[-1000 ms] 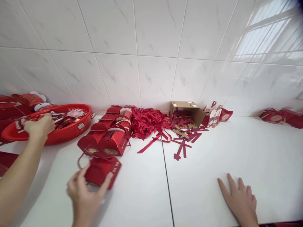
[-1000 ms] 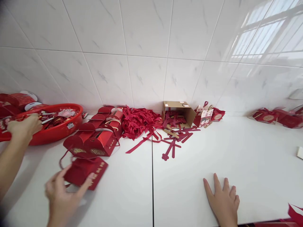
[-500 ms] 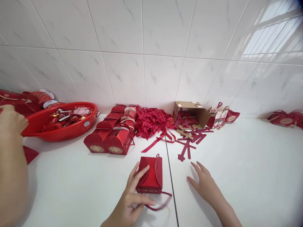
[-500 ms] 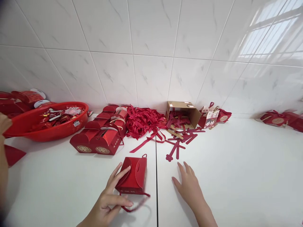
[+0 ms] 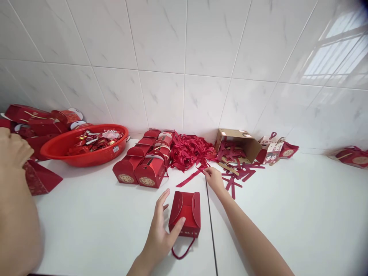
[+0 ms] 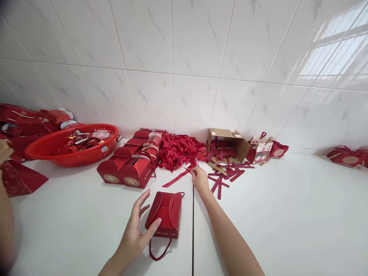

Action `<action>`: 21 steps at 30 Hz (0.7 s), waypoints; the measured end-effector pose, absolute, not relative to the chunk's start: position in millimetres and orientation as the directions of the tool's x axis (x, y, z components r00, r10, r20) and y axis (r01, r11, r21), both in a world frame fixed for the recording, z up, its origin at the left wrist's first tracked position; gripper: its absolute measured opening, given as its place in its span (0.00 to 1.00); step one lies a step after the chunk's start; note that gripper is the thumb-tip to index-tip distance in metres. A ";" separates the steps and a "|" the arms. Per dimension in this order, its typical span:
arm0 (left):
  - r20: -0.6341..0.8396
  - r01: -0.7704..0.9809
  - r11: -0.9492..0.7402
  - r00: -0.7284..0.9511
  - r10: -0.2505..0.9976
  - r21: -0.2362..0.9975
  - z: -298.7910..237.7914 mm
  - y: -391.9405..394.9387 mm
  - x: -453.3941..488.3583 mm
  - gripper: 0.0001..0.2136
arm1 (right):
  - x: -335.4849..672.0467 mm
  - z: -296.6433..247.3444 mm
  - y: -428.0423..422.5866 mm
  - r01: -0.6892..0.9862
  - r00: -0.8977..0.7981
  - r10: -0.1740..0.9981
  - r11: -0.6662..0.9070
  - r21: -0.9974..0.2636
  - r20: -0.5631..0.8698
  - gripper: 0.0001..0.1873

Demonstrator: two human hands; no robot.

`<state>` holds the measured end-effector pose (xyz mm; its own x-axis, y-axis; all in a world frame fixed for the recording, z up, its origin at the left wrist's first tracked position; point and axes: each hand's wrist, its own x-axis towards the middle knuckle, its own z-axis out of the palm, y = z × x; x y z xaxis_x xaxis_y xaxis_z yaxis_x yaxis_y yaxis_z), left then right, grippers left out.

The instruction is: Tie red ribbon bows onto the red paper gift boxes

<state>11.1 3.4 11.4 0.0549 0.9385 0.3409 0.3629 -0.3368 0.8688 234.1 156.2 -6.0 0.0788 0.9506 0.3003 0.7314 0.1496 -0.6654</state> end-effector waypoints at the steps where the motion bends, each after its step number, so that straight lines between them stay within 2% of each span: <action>1: 0.334 0.368 -0.335 0.071 0.940 0.867 13.0 6.5 12.3 0.30 | 238.5 -1.5 153.6 0.686 0.106 0.936 0.176 -0.706 0.336 0.12; 5: 0.315 0.398 -0.344 0.138 0.939 0.850 18.7 17.4 14.0 0.27 | 263.3 41.5 131.5 0.474 0.273 0.831 0.323 -0.819 0.486 0.14; 8: 0.319 0.451 -0.382 0.213 0.924 0.807 22.1 24.4 14.4 0.24 | 280.4 95.3 95.2 0.348 0.401 0.730 0.437 -0.829 0.553 0.12; 9: 0.321 0.472 -0.396 0.233 0.918 0.788 23.2 26.6 14.3 0.22 | 283.5 113.8 79.2 0.306 0.452 0.679 0.492 -0.815 0.579 0.10; 11: 0.336 0.511 -0.429 0.270 0.903 0.745 25.6 30.5 13.9 0.19 | 285.3 145.3 45.2 0.172 0.616 0.476 0.697 -0.696 0.628 0.06; 12: 0.352 0.527 -0.454 0.287 0.891 0.719 27.0 32.1 13.6 0.18 | 284.6 156.3 29.0 0.173 0.674 0.369 0.763 -0.623 0.640 0.05; 14: 0.399 0.552 -0.513 0.323 0.858 0.657 30.4 34.3 13.5 0.16 | 281.9 166.0 2.4 0.163 0.662 0.331 0.812 -0.561 0.672 0.09; 15: 0.423 0.562 -0.541 0.338 0.841 0.626 32.5 34.7 13.8 0.17 | 280.8 164.5 -7.1 0.155 0.625 0.363 0.810 -0.565 0.691 0.09; 17: 0.456 0.577 -0.577 0.359 0.815 0.577 37.5 34.2 15.4 0.17 | 279.3 151.1 -18.2 0.115 0.544 0.511 0.740 -0.663 0.665 0.07; 21: 0.471 0.613 -0.585 0.360 0.805 0.531 48.2 31.5 21.6 0.15 | 272.7 108.6 -19.6 0.061 0.372 0.829 0.428 -0.902 0.418 0.04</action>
<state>21.6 31.5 48.2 0.3598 0.8055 0.4709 0.6134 -0.5845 0.5311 272.7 -19.6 108.6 0.3724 0.8285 0.4182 0.0615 0.4276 -0.9019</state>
